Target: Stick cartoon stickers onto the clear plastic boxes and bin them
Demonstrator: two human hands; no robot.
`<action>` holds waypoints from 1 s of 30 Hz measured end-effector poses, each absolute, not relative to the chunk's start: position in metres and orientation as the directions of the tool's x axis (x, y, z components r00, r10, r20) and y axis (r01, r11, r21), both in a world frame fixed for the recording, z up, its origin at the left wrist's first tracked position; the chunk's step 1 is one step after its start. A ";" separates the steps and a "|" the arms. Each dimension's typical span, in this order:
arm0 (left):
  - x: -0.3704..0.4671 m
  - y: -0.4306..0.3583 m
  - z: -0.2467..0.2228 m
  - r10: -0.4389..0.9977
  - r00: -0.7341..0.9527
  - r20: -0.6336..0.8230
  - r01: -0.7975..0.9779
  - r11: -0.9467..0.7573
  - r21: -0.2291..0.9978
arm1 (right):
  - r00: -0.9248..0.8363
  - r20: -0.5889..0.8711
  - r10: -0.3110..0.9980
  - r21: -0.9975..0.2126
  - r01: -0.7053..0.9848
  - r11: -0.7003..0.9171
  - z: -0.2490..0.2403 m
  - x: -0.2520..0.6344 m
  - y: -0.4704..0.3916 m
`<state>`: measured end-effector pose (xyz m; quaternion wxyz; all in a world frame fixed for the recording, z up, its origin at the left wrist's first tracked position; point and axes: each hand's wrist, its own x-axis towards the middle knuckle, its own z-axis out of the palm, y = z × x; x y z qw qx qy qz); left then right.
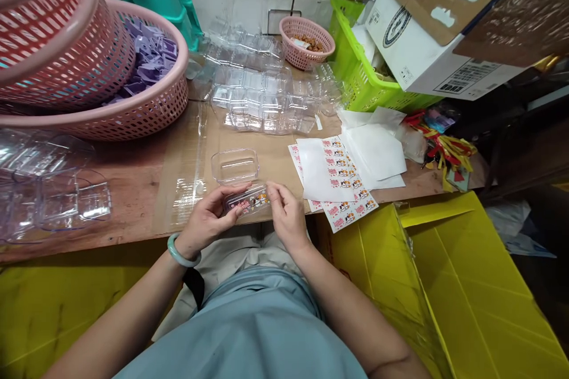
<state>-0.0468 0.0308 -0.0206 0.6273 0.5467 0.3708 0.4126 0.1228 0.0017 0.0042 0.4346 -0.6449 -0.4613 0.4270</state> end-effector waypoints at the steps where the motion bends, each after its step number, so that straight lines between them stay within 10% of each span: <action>1: -0.046 0.031 -0.021 0.924 0.382 -0.004 -0.107 0.049 0.993 | 0.206 -0.132 0.970 -0.952 0.246 -0.181 0.004 0.126 0.001; 11: -0.103 0.008 -0.004 0.930 0.211 0.301 0.244 -0.348 0.905 | 0.043 0.054 0.998 -0.937 0.348 0.036 -0.012 0.121 0.007; 17: -0.144 0.065 -0.025 0.831 0.068 0.553 0.706 -0.431 0.562 | -0.252 0.428 0.868 -0.531 0.707 0.467 -0.004 0.131 0.012; 21: -0.138 0.077 -0.026 0.817 0.126 0.563 0.782 -0.431 0.450 | -0.044 0.456 0.889 -0.354 0.907 0.226 -0.002 0.181 0.009; 26: -0.066 0.030 0.001 0.909 0.103 0.404 0.369 -0.412 0.833 | 0.167 0.456 0.874 -0.260 0.964 -0.048 -0.021 0.222 0.006; 30: 0.012 0.014 0.012 0.850 0.484 -0.210 -0.182 0.332 0.926 | 0.083 0.506 0.859 -0.291 0.953 0.080 -0.011 0.195 -0.001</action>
